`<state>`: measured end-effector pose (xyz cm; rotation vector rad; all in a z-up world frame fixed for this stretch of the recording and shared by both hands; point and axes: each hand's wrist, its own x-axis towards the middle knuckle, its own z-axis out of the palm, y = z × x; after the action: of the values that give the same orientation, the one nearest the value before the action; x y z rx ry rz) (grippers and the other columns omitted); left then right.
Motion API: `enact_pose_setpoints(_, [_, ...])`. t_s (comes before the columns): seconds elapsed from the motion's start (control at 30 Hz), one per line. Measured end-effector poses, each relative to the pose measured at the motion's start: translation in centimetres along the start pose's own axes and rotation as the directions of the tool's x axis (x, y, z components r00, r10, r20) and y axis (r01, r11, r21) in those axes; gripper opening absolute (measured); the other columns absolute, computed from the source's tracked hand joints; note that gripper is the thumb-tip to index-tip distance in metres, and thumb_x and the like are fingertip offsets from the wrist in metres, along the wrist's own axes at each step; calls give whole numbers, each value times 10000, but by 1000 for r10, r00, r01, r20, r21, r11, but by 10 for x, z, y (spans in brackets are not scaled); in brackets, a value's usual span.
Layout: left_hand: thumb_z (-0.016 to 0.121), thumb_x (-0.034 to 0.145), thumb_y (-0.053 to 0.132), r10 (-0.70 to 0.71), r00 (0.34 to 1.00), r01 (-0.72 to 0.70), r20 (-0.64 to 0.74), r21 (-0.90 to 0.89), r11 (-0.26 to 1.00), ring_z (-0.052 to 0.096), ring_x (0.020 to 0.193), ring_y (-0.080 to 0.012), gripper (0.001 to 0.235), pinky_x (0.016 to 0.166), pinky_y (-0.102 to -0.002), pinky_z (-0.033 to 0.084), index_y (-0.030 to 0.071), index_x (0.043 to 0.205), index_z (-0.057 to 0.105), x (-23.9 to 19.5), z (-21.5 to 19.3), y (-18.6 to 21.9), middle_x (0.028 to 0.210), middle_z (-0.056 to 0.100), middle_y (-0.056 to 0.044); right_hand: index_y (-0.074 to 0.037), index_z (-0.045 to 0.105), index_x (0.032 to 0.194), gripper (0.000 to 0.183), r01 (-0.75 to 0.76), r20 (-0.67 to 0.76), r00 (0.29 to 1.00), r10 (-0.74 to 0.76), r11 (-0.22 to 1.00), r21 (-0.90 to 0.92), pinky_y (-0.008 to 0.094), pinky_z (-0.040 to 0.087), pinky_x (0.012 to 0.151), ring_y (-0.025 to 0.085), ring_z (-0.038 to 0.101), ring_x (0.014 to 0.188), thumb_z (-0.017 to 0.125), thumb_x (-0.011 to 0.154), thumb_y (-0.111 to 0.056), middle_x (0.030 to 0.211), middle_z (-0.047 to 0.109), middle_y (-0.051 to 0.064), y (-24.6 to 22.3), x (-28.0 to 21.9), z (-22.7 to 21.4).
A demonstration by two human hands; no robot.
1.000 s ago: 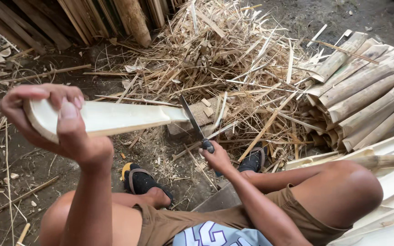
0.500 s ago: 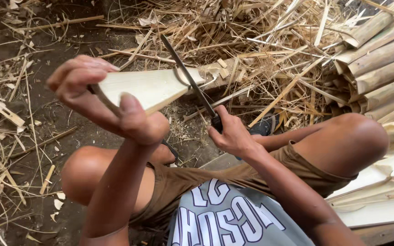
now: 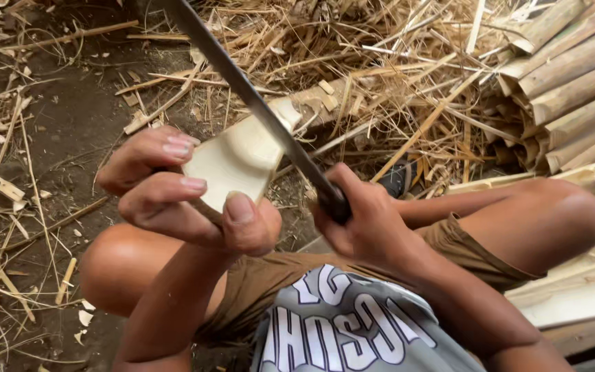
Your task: The person sits on the ground and uses a knife to shave and shape a piece of bamboo. They repeatedly scrape the surface, rotate the piece, and remove thin strips of material, then place the finished piece aside and pick up another.
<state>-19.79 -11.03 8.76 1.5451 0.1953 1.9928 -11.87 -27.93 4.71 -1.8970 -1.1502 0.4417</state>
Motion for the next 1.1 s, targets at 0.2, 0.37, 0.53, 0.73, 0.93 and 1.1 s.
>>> enact_pose_setpoints(0.2, [597,917,402,32,999,-32,10,11,999,448,1002,-188,295,787,-331,447,167,987,433,4,8,-10,1048,447,-79,-28,539,1014,240,-258,116,962,247,962,91,369,498,471,220,653,518,710,856,-85,611,610,90,11,27,16])
enact_pose_setpoints(0.37, [584,913,401,61,998,-61,28,10,998,428,975,-193,309,776,-339,442,149,970,414,2,11,-6,1032,470,-101,-21,548,1021,264,-84,52,995,81,995,59,363,471,472,196,586,490,756,874,-91,590,571,118,-7,-1,-6])
enact_pose_setpoints(0.53, [586,923,394,40,997,-41,63,1,999,435,986,-192,318,806,-346,445,143,980,400,7,8,-9,1059,449,-96,-22,511,1010,235,94,-81,993,-85,988,119,356,499,494,160,634,531,720,921,-82,645,609,104,-8,-3,-1])
enact_pose_setpoints(0.73, [591,921,391,22,999,-22,43,-14,1000,427,982,-189,319,822,-335,421,147,971,391,8,12,-8,1053,464,-98,-10,515,1011,290,58,10,998,-58,998,-24,393,464,490,254,652,522,772,900,-87,635,606,119,-5,3,3])
enact_pose_setpoints(0.93, [581,907,395,50,999,-50,0,0,999,409,973,-197,311,819,-344,410,153,942,389,5,19,-13,1030,472,-100,-30,507,1077,255,134,-53,990,-131,989,62,425,530,521,322,702,579,694,920,-106,680,650,160,5,9,8])
enact_pose_setpoints(1.1, [569,877,376,65,998,-64,-14,20,998,424,963,-199,301,814,-356,416,149,950,386,14,16,-18,1011,462,-97,-24,510,1058,261,-108,93,989,114,992,-64,492,502,549,403,685,619,709,908,-105,661,642,202,13,22,14])
